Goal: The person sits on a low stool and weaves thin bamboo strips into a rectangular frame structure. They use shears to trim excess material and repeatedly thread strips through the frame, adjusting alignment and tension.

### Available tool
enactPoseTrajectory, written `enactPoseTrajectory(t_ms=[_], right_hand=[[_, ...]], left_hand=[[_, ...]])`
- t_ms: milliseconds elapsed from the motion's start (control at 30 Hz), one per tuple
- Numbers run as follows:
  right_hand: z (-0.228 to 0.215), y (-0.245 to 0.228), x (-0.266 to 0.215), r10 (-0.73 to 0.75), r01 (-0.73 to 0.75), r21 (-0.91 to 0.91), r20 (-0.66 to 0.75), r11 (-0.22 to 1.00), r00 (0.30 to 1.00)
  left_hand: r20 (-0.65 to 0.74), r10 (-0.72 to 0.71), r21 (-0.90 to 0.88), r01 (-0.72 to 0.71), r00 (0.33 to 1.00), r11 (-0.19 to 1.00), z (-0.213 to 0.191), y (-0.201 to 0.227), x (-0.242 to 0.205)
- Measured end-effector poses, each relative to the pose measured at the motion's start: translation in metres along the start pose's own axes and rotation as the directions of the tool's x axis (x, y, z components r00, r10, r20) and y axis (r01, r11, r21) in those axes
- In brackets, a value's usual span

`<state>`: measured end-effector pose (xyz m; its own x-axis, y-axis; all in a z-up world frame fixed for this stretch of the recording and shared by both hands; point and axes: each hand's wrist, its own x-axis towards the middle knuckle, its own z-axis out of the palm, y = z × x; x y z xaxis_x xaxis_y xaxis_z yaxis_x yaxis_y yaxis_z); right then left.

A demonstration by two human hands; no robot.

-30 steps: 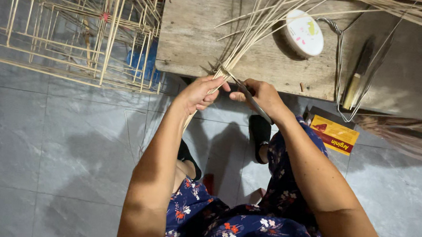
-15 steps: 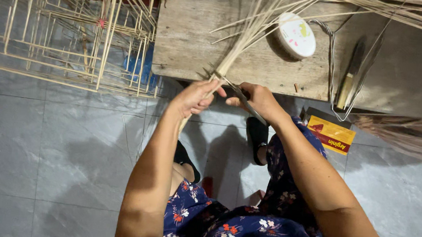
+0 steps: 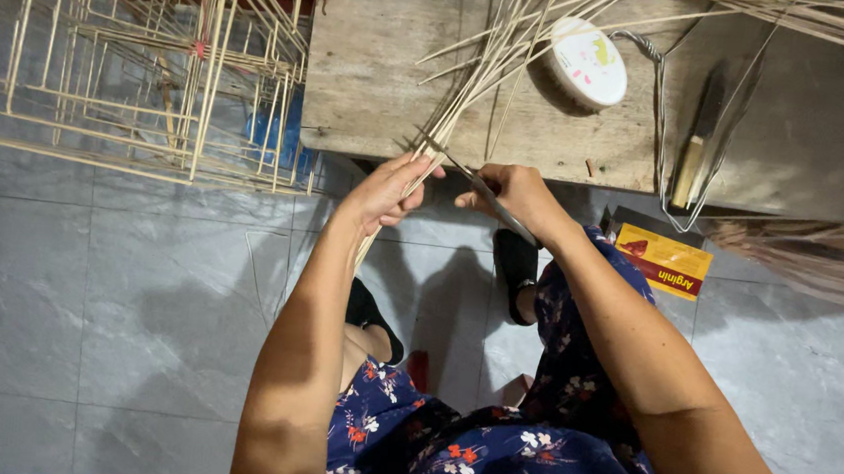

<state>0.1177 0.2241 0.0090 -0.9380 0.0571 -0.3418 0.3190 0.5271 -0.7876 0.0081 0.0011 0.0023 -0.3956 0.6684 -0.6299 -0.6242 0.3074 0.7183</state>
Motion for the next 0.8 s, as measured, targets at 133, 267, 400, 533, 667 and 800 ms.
enactPoseTrajectory(t_ms=[133, 267, 400, 533, 667, 800], right_hand=[[0.0011, -0.0023, 0.0017, -0.092, 0.092, -0.002, -0.051, 0.996, 0.995], [0.0043, -0.0029, 0.0070, -0.012, 0.012, 0.005, -0.036, 1.000, 0.999], [0.0039, 0.0023, 0.0047, -0.003, 0.003, -0.004, -0.011, 1.000, 1.000], [0.0040, 0.0025, 0.0004, -0.003, 0.003, -0.033, -0.001, 0.999, 1.000], [0.0019, 0.0007, -0.0026, -0.058, 0.058, -0.026, -0.023, 0.998, 0.998], [0.0026, 0.0007, 0.0011, -0.062, 0.062, -0.003, -0.017, 0.998, 0.998]], left_hand=[[0.003, 0.038, -0.035, -0.038, 0.999, 0.999, -0.0031, -0.0014, 0.0020], [0.076, 0.052, -0.105, -0.044, 0.996, 0.994, -0.0049, -0.0058, 0.0074], [0.049, -0.022, -0.071, 0.026, 0.999, 0.997, -0.0070, -0.0085, 0.0089], [0.080, -0.052, -0.077, 0.058, 0.995, 0.995, -0.0075, -0.0079, 0.0082], [0.107, -0.054, -0.111, 0.066, 0.993, 0.992, -0.0047, -0.0064, 0.0047], [0.122, -0.063, -0.080, 0.073, 0.991, 0.994, -0.0009, -0.0079, 0.0031]])
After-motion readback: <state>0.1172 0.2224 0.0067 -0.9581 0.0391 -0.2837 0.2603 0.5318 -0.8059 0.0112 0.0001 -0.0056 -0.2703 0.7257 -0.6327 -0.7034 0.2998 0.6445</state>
